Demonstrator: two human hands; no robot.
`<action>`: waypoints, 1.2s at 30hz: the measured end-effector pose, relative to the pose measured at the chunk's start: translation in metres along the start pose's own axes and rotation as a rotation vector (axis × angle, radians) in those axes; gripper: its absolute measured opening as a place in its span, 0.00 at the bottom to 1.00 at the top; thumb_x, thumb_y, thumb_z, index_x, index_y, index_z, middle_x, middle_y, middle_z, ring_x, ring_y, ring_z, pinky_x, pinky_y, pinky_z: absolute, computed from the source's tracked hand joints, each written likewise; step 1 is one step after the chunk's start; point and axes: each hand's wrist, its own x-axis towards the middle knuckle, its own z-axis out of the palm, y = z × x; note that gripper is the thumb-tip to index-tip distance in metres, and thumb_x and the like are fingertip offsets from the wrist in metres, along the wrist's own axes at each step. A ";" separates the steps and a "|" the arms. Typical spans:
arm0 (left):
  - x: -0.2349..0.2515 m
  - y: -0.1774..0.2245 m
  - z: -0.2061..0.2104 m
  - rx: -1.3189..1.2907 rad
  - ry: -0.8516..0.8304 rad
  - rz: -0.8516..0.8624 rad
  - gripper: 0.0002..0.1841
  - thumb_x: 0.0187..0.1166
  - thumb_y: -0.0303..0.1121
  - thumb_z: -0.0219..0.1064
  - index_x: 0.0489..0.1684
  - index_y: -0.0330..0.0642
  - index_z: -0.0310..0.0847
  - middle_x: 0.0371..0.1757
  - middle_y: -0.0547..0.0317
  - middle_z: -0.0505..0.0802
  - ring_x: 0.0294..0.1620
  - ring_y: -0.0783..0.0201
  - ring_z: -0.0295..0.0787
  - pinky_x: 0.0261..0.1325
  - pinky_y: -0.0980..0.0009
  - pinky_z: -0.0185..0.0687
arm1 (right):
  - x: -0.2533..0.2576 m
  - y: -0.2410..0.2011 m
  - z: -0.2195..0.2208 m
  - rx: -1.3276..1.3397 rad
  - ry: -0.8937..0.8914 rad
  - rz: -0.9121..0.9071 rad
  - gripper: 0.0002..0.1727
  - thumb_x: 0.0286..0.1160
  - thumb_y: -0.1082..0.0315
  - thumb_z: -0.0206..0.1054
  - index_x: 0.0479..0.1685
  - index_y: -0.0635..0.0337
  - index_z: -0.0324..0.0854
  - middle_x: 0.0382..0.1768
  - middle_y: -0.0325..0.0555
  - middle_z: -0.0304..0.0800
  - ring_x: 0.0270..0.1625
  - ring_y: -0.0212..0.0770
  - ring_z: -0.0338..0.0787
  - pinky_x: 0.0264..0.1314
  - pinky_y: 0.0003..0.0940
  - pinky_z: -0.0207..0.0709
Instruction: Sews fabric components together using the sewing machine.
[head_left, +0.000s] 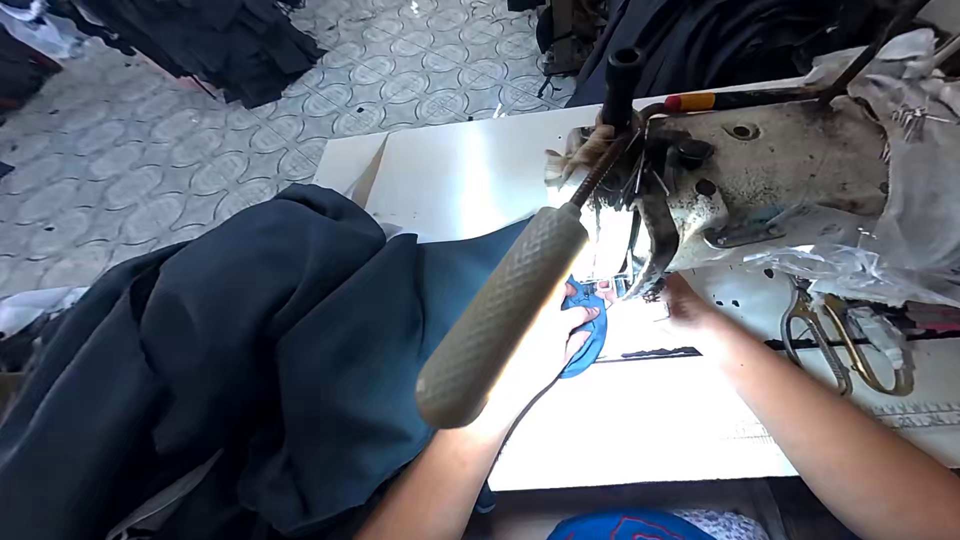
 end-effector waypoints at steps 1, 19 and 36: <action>0.000 0.000 0.003 0.007 0.034 0.006 0.11 0.75 0.33 0.70 0.50 0.47 0.96 0.57 0.36 0.92 0.64 0.34 0.87 0.74 0.28 0.63 | 0.000 -0.001 0.000 0.004 -0.020 0.022 0.15 0.82 0.69 0.66 0.53 0.75 0.85 0.49 0.60 0.89 0.54 0.43 0.86 0.65 0.38 0.75; 0.005 -0.009 0.005 0.026 -0.013 -0.037 0.12 0.78 0.36 0.70 0.53 0.50 0.95 0.59 0.41 0.92 0.65 0.38 0.87 0.72 0.32 0.67 | -0.011 0.000 -0.007 0.210 0.146 -0.016 0.06 0.77 0.76 0.66 0.43 0.72 0.84 0.34 0.46 0.85 0.39 0.29 0.83 0.49 0.28 0.77; -0.026 -0.040 -0.051 0.134 0.122 -0.556 0.26 0.79 0.41 0.72 0.63 0.23 0.79 0.60 0.27 0.89 0.65 0.33 0.87 0.69 0.38 0.77 | -0.018 -0.016 0.019 0.097 -0.119 -0.506 0.15 0.79 0.64 0.66 0.45 0.72 0.87 0.50 0.62 0.89 0.58 0.50 0.85 0.65 0.43 0.74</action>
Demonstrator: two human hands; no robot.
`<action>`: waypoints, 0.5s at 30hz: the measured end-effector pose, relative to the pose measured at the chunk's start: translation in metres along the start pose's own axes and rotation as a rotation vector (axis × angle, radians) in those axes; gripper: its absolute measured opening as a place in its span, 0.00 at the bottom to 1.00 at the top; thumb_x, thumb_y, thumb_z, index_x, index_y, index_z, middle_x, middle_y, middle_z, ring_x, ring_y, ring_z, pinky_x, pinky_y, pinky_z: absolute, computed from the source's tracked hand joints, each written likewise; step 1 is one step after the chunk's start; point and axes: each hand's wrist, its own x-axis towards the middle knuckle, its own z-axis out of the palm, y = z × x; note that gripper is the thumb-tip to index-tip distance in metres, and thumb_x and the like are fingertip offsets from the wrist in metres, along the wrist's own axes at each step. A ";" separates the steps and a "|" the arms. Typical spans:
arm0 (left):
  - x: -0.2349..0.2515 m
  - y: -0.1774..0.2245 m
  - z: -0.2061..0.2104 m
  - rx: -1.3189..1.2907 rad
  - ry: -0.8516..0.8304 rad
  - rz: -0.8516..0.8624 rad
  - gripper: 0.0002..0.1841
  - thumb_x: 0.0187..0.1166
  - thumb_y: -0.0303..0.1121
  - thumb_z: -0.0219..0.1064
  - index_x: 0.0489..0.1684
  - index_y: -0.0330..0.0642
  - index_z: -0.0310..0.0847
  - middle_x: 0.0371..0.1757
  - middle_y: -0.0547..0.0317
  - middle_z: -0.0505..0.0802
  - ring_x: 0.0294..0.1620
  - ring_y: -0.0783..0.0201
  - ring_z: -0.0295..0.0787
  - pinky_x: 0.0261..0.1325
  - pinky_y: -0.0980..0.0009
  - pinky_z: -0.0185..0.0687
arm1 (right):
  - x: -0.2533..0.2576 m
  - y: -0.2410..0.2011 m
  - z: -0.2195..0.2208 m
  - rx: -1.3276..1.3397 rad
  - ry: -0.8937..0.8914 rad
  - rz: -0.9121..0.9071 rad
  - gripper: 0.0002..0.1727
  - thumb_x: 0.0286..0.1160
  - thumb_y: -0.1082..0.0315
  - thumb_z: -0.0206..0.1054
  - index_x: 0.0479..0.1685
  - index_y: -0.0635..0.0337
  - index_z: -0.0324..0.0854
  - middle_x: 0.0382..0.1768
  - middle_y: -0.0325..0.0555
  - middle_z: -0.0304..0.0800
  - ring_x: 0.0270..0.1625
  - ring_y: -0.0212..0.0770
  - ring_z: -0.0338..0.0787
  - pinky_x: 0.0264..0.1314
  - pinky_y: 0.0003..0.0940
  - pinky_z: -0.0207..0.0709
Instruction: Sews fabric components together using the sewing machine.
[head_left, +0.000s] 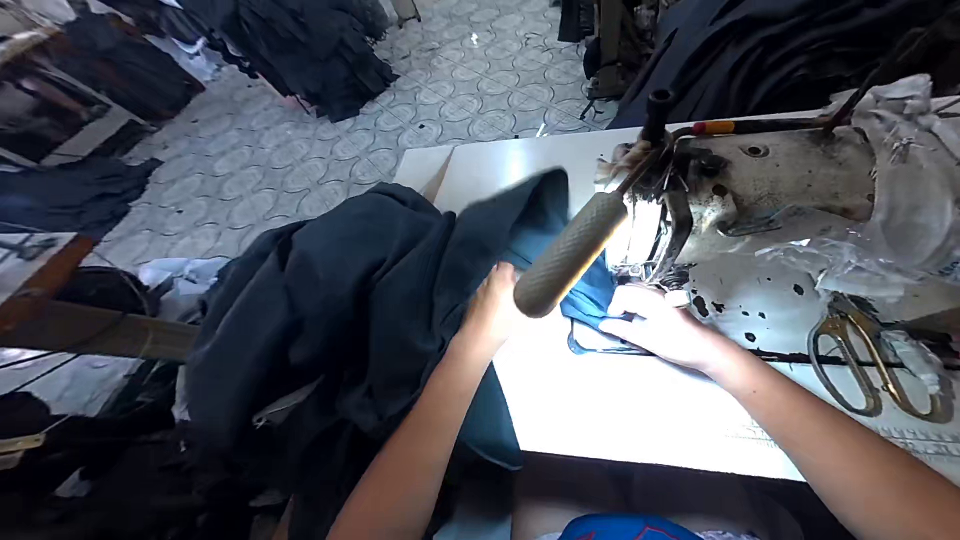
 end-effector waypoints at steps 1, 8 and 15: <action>0.002 0.004 -0.006 0.025 -0.025 0.026 0.25 0.80 0.41 0.71 0.63 0.24 0.80 0.61 0.28 0.89 0.66 0.35 0.87 0.71 0.40 0.77 | 0.000 -0.001 0.001 0.003 0.025 -0.023 0.16 0.79 0.64 0.67 0.45 0.73 0.87 0.49 0.62 0.90 0.57 0.49 0.86 0.64 0.42 0.74; -0.005 0.028 0.011 0.021 -0.008 0.407 0.21 0.80 0.40 0.67 0.62 0.32 0.87 0.60 0.35 0.92 0.68 0.35 0.86 0.76 0.39 0.71 | 0.004 -0.014 0.006 0.031 0.023 -0.047 0.15 0.84 0.68 0.59 0.50 0.73 0.85 0.44 0.56 0.89 0.47 0.33 0.83 0.54 0.26 0.73; -0.021 -0.002 -0.006 -0.814 -0.282 0.371 0.07 0.71 0.24 0.61 0.40 0.30 0.79 0.38 0.68 0.85 0.40 0.86 0.79 0.47 0.84 0.76 | 0.009 -0.007 0.017 0.028 0.077 -0.078 0.33 0.71 0.62 0.74 0.75 0.68 0.74 0.64 0.57 0.88 0.69 0.47 0.84 0.77 0.45 0.70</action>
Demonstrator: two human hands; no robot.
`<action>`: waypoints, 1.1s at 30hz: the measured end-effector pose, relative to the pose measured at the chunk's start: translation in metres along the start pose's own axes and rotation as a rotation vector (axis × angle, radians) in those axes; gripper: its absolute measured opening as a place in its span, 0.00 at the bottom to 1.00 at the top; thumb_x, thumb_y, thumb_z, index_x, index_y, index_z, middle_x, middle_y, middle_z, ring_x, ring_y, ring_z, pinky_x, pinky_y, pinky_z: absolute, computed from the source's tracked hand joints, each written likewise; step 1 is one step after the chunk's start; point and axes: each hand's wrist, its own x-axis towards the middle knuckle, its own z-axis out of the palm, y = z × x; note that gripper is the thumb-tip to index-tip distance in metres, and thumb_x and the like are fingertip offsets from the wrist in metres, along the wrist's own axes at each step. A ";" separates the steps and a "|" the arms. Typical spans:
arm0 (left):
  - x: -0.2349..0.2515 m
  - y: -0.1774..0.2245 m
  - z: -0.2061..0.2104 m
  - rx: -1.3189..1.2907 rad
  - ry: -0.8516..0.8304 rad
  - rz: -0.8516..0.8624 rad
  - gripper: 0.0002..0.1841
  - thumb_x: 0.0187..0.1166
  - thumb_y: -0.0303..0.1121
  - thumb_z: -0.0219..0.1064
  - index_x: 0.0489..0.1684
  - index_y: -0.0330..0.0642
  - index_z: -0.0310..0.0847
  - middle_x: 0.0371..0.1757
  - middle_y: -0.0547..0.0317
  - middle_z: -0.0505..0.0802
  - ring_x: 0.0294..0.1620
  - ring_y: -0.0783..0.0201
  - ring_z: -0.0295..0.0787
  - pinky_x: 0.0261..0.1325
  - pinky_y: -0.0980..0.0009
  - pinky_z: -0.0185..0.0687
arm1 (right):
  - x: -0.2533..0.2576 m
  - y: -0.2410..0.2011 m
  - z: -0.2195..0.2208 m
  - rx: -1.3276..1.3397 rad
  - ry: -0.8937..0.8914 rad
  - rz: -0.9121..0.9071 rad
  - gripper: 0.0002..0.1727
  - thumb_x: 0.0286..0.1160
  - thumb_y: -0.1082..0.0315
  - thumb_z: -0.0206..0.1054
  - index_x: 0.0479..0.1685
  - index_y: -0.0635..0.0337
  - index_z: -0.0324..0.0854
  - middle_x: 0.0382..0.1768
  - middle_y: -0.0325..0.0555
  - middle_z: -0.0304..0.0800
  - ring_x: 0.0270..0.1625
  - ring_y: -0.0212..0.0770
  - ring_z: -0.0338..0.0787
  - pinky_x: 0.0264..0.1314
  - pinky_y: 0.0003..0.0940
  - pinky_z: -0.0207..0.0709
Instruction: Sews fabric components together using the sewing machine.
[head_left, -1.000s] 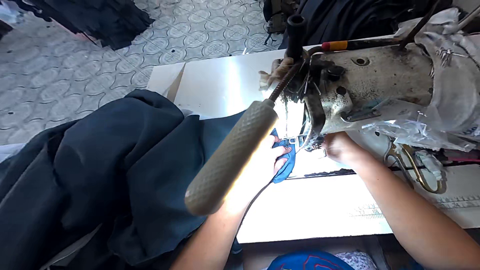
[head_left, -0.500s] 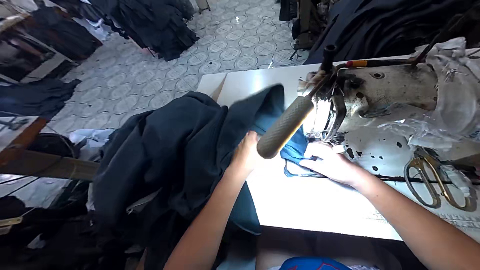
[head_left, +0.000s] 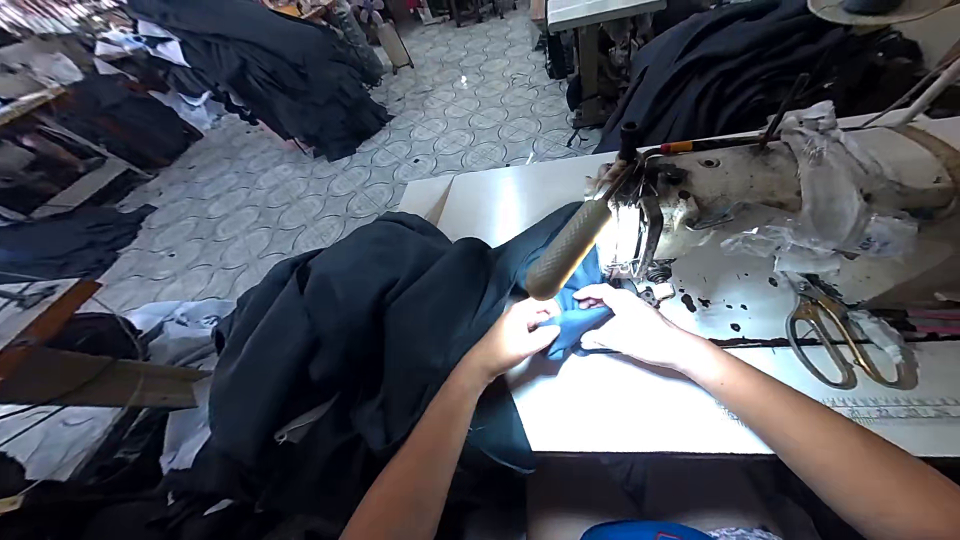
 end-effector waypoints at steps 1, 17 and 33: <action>-0.007 0.000 -0.001 -0.018 0.030 0.031 0.12 0.72 0.24 0.63 0.51 0.30 0.79 0.47 0.65 0.89 0.48 0.85 0.83 0.55 0.84 0.79 | 0.000 0.003 0.003 -0.019 0.015 0.002 0.34 0.69 0.61 0.76 0.75 0.67 0.75 0.66 0.56 0.87 0.70 0.47 0.84 0.79 0.46 0.69; -0.004 0.018 0.045 -0.324 0.216 -0.358 0.07 0.83 0.27 0.63 0.37 0.39 0.85 0.35 0.68 0.90 0.39 0.78 0.87 0.47 0.77 0.83 | -0.019 0.021 0.015 -0.267 0.378 -0.301 0.14 0.71 0.69 0.66 0.49 0.60 0.94 0.48 0.53 0.97 0.56 0.51 0.93 0.67 0.51 0.79; 0.036 0.010 0.045 0.843 -0.162 -0.158 0.28 0.90 0.54 0.51 0.65 0.41 0.88 0.53 0.40 0.94 0.58 0.42 0.90 0.67 0.40 0.68 | -0.078 0.028 0.022 -0.418 0.234 -0.115 0.14 0.76 0.67 0.64 0.43 0.63 0.95 0.53 0.51 0.97 0.62 0.52 0.94 0.74 0.54 0.76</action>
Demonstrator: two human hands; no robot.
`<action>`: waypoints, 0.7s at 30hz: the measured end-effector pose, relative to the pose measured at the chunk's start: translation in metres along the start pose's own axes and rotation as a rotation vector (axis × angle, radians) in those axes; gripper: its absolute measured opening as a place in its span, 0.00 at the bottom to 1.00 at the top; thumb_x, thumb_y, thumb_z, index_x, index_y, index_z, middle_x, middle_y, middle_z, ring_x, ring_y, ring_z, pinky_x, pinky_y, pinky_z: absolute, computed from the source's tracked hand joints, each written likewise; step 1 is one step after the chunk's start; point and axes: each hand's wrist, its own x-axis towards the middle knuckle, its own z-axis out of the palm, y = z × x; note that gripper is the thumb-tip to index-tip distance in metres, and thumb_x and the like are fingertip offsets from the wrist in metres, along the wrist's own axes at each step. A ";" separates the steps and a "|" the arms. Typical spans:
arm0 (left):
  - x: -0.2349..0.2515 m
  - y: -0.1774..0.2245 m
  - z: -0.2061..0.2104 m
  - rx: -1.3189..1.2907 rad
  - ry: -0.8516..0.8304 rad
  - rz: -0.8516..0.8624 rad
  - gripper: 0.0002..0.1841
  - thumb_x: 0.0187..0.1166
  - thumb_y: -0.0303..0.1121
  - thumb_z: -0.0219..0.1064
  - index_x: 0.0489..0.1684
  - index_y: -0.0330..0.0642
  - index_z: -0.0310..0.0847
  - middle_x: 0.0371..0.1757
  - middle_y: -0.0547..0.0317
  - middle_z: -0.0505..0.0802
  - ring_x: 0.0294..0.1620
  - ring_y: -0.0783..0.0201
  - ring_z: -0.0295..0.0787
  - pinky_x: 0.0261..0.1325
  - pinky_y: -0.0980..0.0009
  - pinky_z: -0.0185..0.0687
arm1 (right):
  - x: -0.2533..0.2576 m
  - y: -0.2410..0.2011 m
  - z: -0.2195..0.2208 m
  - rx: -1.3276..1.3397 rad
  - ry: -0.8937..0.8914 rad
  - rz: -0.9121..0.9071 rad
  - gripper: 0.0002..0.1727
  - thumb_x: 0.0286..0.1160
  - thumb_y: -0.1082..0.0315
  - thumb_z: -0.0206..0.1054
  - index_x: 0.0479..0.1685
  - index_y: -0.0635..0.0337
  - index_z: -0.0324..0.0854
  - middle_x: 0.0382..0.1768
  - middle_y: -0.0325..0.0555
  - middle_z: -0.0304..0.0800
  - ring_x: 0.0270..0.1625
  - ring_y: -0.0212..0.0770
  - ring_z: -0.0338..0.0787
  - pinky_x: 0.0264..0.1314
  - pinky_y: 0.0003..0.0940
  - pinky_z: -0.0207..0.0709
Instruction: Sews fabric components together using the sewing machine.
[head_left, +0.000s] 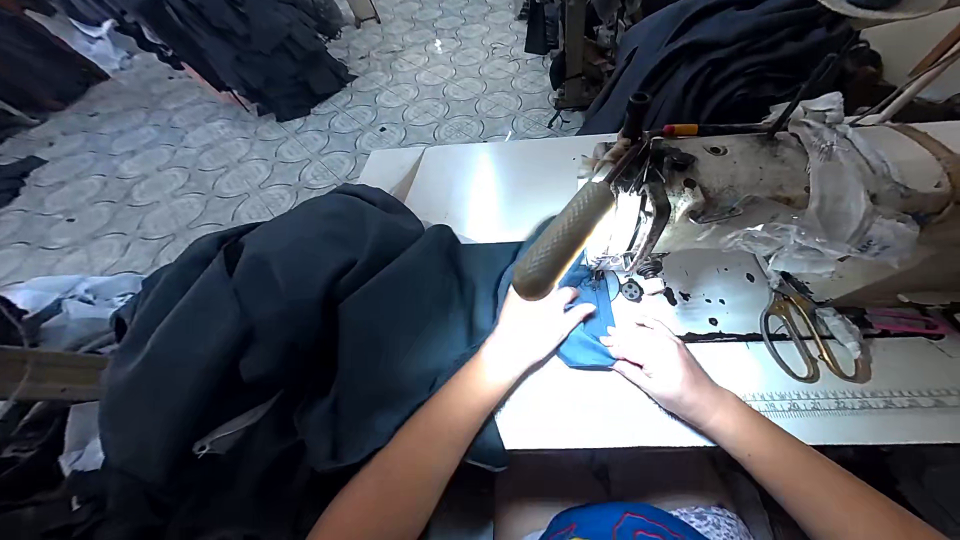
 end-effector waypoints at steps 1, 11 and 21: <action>0.001 -0.003 0.000 0.026 -0.025 -0.064 0.29 0.91 0.55 0.50 0.70 0.45 0.86 0.54 0.40 0.94 0.58 0.41 0.90 0.65 0.40 0.69 | 0.000 0.001 -0.001 0.004 -0.004 0.001 0.14 0.76 0.67 0.63 0.44 0.63 0.95 0.54 0.51 0.97 0.64 0.53 0.94 0.75 0.54 0.76; -0.022 -0.007 0.021 0.009 0.157 0.371 0.16 0.82 0.33 0.53 0.46 0.40 0.90 0.52 0.50 0.96 0.59 0.51 0.92 0.75 0.39 0.66 | 0.002 0.001 0.007 -0.047 0.076 -0.153 0.13 0.71 0.68 0.61 0.36 0.57 0.94 0.48 0.50 0.97 0.60 0.50 0.94 0.69 0.43 0.80; -0.020 -0.007 0.019 -0.045 0.092 0.299 0.25 0.90 0.44 0.46 0.44 0.47 0.95 0.63 0.58 0.95 0.65 0.53 0.89 0.70 0.42 0.64 | 0.006 -0.010 0.001 -0.348 0.045 -0.163 0.16 0.74 0.62 0.57 0.31 0.52 0.92 0.38 0.44 0.96 0.46 0.43 0.94 0.56 0.42 0.79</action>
